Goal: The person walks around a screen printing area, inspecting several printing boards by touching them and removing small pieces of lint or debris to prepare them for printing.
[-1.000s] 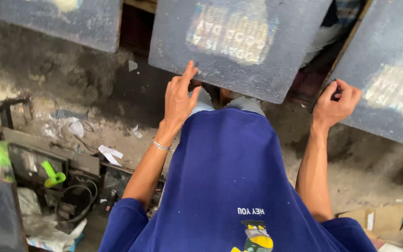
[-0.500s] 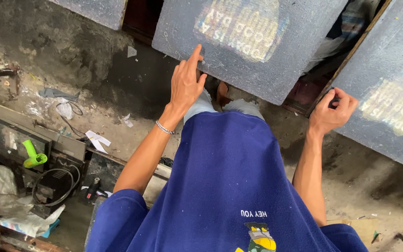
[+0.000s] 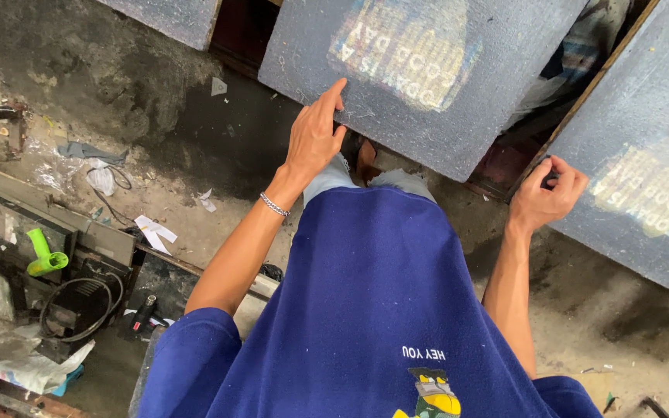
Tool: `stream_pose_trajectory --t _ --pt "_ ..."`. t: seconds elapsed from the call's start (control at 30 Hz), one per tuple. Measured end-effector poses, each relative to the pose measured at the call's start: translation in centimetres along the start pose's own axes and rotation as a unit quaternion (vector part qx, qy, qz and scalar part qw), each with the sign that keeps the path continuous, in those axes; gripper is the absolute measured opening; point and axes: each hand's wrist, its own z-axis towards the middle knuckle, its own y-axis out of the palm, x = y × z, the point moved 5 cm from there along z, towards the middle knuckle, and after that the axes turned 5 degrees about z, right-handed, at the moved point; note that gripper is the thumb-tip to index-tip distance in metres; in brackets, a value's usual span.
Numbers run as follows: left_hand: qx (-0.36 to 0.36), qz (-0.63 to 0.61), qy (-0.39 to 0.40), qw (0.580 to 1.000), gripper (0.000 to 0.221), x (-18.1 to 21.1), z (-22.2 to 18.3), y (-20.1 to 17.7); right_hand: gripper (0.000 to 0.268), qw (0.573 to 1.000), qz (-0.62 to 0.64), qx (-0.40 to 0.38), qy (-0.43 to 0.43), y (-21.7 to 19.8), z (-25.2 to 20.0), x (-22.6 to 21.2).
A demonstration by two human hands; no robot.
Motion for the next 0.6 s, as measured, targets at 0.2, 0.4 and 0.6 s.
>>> stream_pose_trajectory --t 0.2,0.4,0.6 --pt "-0.026 -0.041 -0.008 0.999 0.081 -0.5 -0.1 -0.9 0.009 1.000 -0.014 0.005 0.010 0.1 -0.1 0.3" --pt "0.022 0.015 0.003 1.000 0.080 0.0 -0.6 -2.4 0.009 1.000 -0.024 0.007 0.012 0.2 -0.1 0.3" --pt "0.057 0.042 -0.002 0.997 0.071 0.7 -1.2 -1.4 0.009 1.000 -0.023 0.006 0.019 0.1 -0.1 0.3"
